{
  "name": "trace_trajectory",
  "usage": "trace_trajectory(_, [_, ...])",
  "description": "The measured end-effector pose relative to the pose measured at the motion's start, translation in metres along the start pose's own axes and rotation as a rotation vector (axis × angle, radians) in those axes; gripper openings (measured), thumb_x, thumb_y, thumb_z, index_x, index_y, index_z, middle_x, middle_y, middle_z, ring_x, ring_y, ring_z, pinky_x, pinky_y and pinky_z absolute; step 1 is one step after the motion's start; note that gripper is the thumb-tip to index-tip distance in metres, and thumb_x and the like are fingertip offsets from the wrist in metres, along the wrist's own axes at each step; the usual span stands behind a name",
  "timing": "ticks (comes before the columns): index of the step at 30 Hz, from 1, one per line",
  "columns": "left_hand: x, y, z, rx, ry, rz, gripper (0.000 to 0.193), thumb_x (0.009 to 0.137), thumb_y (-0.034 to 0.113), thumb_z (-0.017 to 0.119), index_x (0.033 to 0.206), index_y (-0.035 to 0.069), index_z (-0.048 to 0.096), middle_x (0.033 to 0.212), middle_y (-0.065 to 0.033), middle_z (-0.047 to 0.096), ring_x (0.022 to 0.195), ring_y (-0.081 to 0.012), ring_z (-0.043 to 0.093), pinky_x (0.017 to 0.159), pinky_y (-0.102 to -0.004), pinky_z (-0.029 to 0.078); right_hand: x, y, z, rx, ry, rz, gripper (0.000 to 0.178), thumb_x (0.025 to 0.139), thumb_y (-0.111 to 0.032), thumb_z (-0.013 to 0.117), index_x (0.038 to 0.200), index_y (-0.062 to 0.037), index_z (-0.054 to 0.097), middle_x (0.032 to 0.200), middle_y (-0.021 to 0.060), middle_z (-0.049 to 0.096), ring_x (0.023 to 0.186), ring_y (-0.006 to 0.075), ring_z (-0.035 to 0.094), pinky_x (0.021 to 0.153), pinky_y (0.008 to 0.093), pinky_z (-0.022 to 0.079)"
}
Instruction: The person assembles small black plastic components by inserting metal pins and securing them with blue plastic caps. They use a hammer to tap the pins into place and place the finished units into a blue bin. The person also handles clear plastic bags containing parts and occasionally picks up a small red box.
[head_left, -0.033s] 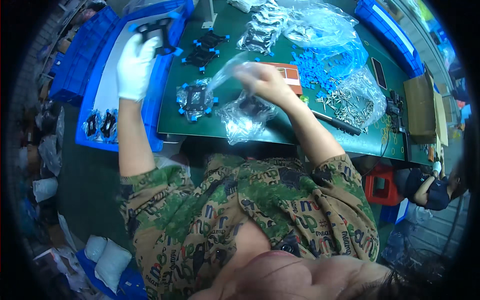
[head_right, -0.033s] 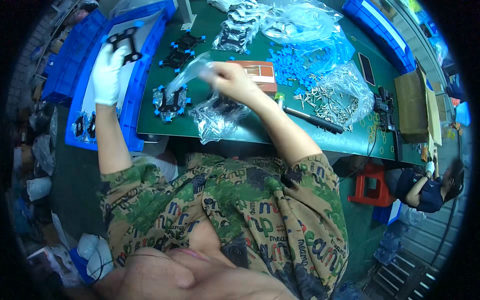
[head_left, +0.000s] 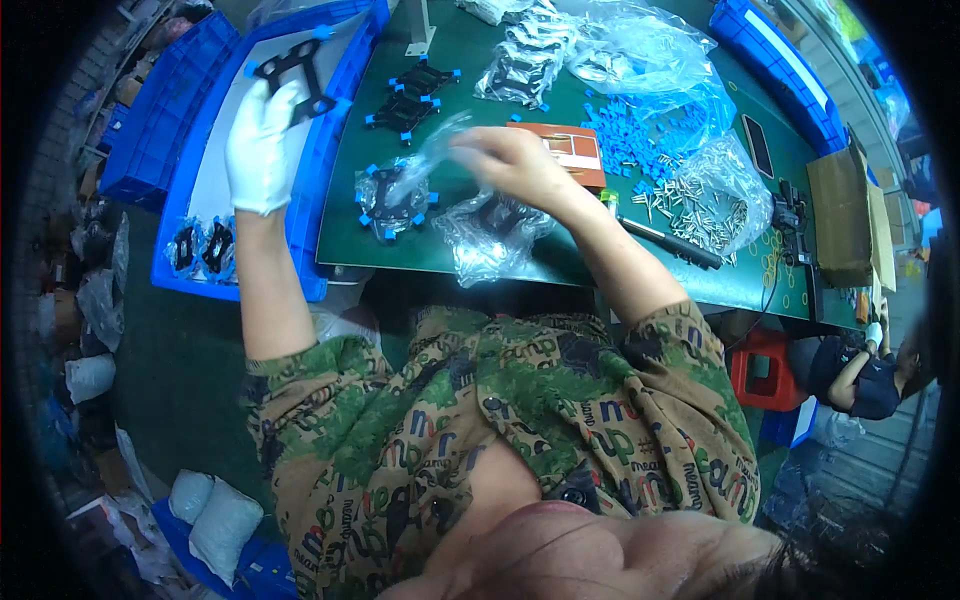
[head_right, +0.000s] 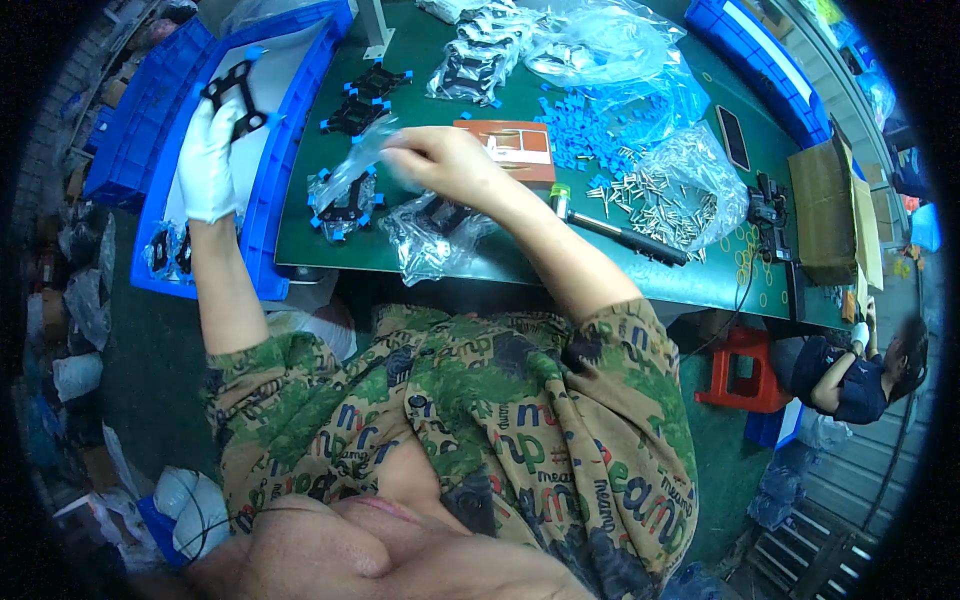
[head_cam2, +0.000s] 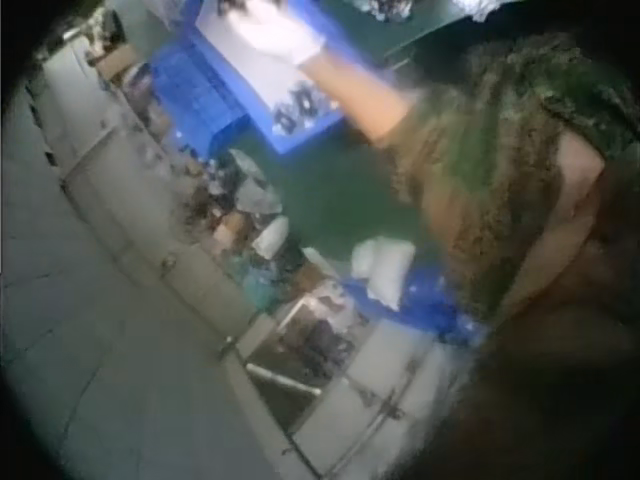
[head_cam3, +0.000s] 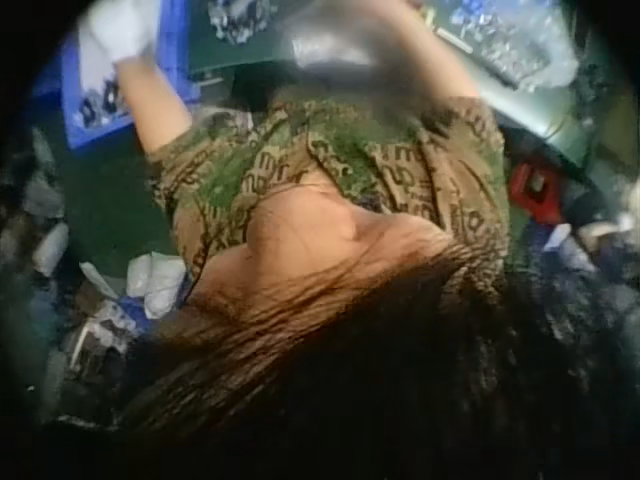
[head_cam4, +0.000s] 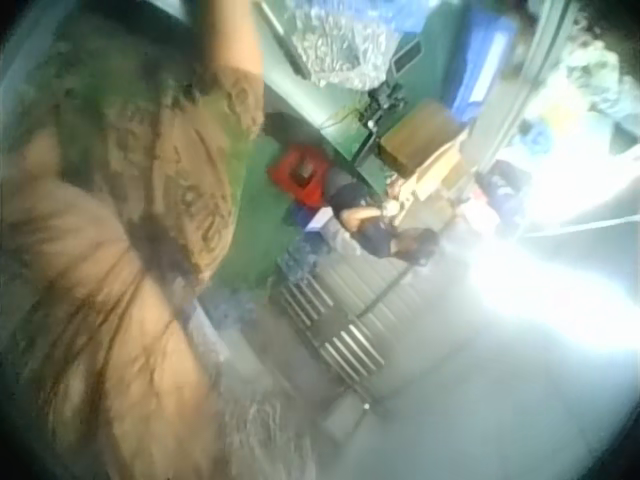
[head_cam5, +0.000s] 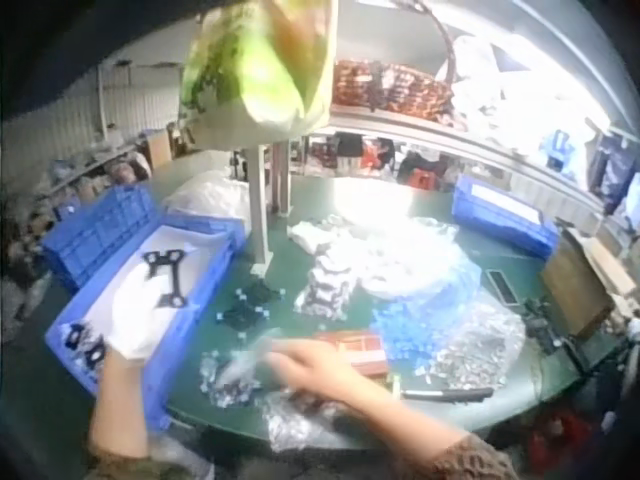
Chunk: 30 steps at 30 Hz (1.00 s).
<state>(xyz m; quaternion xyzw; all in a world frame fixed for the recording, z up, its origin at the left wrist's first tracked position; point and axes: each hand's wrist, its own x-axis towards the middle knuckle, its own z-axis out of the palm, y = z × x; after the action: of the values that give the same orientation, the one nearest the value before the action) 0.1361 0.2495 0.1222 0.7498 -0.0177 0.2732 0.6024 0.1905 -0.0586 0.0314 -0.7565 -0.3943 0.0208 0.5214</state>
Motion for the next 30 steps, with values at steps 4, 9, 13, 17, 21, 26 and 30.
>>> trace_trajectory(4, [-0.055,0.024,0.010,-0.237,0.190,-0.192,0.030,0.101,0.013,0.062,0.129,0.001,0.063,0.093,-0.0006,0.066,0.080,-0.0088,0.061,0.073,-0.0224,0.049,0.042,-0.012,0.049,-0.388,-0.100,-0.231,0.027,0.092,-0.033,0.066,0.095,-0.0076,0.073,0.089,0.0129,0.073,0.086,0.0326,0.070,0.070,0.0434,0.052])
trace_trajectory(9, [-0.075,-0.004,0.013,-0.162,-0.108,-0.278,0.035,0.099,0.016,0.063,0.131,0.001,0.062,0.087,0.0023,0.063,0.075,-0.0062,0.060,0.070,-0.0216,0.049,0.056,-0.008,0.067,-0.652,-0.197,-0.241,0.022,0.090,-0.032,0.066,0.093,-0.0115,0.073,0.095,0.0085,0.073,0.093,0.0260,0.071,0.079,0.0433,0.048])
trace_trajectory(13, [-0.090,-0.020,0.016,-0.145,-0.232,-0.338,0.036,0.100,0.015,0.061,0.133,0.000,0.061,0.097,-0.0001,0.066,0.082,-0.0065,0.061,0.073,-0.0224,0.051,0.047,-0.009,0.066,-0.542,-0.208,-0.106,0.027,0.090,-0.034,0.067,0.103,-0.0111,0.074,0.097,0.0107,0.074,0.092,0.0290,0.072,0.081,0.0449,0.050])
trace_trajectory(17, [-0.096,-0.030,0.016,-0.139,-0.329,-0.489,0.039,0.099,0.018,0.062,0.133,0.000,0.060,0.100,-0.0002,0.068,0.083,-0.0075,0.062,0.075,-0.0238,0.051,0.040,-0.013,0.055,-0.430,-0.226,0.083,0.038,0.089,-0.039,0.070,0.115,-0.0108,0.072,0.096,0.0138,0.075,0.092,0.0330,0.072,0.083,0.0464,0.053])
trace_trajectory(21, [-0.104,-0.027,0.018,-0.127,-0.290,-0.572,0.039,0.099,0.020,0.063,0.132,0.000,0.061,0.099,0.0005,0.068,0.083,-0.0078,0.063,0.075,-0.0244,0.052,0.031,0.000,0.054,-0.313,-0.119,0.072,0.046,0.087,-0.040,0.074,0.122,-0.0102,0.068,0.091,0.0159,0.074,0.089,0.0360,0.072,0.081,0.0463,0.055])
trace_trajectory(26, [-0.096,-0.038,0.018,0.217,-0.272,-0.505,0.045,0.093,0.022,0.074,0.129,-0.003,0.063,0.109,-0.0083,0.072,0.091,-0.0096,0.064,0.079,-0.0269,0.052,0.027,0.002,0.059,-0.298,-0.080,0.109,0.049,0.088,-0.039,0.075,0.126,-0.0108,0.065,0.091,0.0157,0.073,0.088,0.0357,0.072,0.080,0.0462,0.055])
trace_trajectory(30, [-0.096,-0.057,0.022,0.381,-0.221,-0.481,0.055,0.090,0.029,0.077,0.133,-0.002,0.061,0.115,-0.0134,0.072,0.096,-0.0165,0.068,0.084,-0.0307,0.053,0.029,0.009,0.059,-0.263,-0.151,0.187,0.047,0.091,-0.033,0.071,0.132,-0.0121,0.062,0.099,0.0168,0.073,0.096,0.0339,0.070,0.087,0.0434,0.053])
